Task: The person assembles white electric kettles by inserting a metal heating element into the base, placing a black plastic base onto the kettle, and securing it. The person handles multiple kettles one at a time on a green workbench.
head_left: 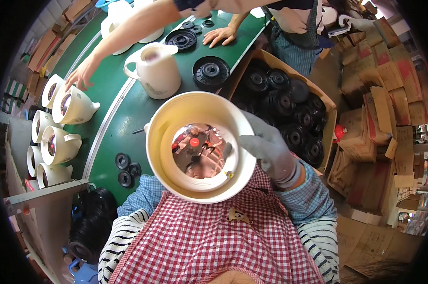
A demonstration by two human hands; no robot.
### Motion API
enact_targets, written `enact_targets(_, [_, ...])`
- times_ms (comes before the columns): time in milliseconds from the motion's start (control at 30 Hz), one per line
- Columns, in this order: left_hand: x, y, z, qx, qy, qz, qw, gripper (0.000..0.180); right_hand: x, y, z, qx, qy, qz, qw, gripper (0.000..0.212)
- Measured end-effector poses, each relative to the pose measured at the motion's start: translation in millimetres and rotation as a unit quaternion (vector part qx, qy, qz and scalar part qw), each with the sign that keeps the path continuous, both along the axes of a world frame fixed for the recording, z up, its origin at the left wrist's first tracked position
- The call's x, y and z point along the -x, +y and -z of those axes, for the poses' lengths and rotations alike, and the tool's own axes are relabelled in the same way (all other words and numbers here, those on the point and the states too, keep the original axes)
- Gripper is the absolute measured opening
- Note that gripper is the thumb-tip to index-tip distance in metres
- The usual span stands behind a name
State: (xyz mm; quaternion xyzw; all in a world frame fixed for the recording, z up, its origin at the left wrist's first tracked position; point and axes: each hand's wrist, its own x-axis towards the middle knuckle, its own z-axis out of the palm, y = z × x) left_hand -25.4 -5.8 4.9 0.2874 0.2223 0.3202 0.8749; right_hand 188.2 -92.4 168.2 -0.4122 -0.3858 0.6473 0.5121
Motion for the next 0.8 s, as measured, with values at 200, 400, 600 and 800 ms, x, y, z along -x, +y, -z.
enact_targets(200, [38, 21, 16, 0.026, -0.03, -0.12, 0.992, 0.041, 39, 37, 35, 0.023, 0.029, -0.04, 0.999, 0.063])
enact_targets(400, [60, 33, 27, 0.04, -0.039, -0.182, 0.982, 0.041, -7, 126, 106, 0.011, -0.179, 0.061, 0.982, 0.062])
enact_targets(600, [68, 39, 31, 0.044, -0.043, -0.214, 0.975, 0.041, -103, 230, 211, 0.23, -0.611, 0.205, 0.729, 0.07])
enact_targets(800, [71, 42, 32, 0.041, -0.05, -0.233, 0.97, 0.042, -90, 248, 203, 0.133, -0.572, 0.334, 0.737, 0.033])
